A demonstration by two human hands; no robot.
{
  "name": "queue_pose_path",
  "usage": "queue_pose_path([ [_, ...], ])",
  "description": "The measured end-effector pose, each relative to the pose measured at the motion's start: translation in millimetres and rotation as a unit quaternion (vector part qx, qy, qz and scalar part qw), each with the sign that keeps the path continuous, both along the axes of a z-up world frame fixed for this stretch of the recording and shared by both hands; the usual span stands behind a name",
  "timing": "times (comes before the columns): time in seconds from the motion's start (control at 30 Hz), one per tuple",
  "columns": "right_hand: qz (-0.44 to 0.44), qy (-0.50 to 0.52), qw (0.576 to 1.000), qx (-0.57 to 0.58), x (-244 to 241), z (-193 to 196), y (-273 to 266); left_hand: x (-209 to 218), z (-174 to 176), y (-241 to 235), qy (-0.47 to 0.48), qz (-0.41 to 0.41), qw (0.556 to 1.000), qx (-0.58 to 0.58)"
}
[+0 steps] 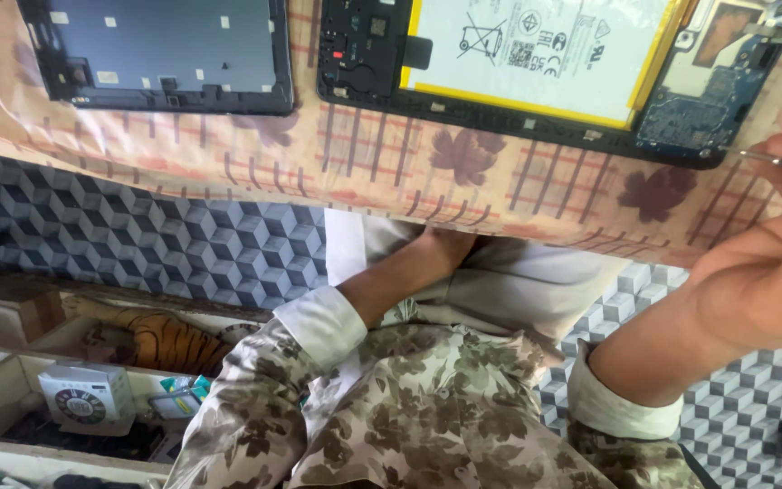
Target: The person uses a screwdriver to remove screws from the back of a disassembled tablet. They carefully unscrew multiple fasteners around the battery and internal components, placing the screws aside.
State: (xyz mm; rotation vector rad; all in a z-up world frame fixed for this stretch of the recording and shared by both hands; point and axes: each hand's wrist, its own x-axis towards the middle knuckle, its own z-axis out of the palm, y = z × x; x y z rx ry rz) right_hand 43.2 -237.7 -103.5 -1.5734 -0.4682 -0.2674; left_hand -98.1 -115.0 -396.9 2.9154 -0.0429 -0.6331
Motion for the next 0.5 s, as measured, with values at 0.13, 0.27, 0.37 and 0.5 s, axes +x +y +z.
queue_pose_path([
  [0.13,0.008,-0.018,1.000,0.003,2.3,4.9,3.6,-21.6,-0.3,-10.9,0.063,-0.008,0.994,-0.089],
  [0.27,0.016,-0.053,0.998,0.015,6.1,16.2,12.0,-20.0,6.3,-7.6,0.024,0.007,0.996,-0.082],
  [0.37,0.017,-0.074,0.997,0.027,8.1,27.1,20.3,-18.0,16.4,-3.8,-0.003,-0.006,0.999,-0.052],
  [0.5,0.005,-0.084,0.996,0.037,6.0,37.6,26.6,-21.1,27.5,6.2,0.024,-0.019,0.998,-0.059],
])
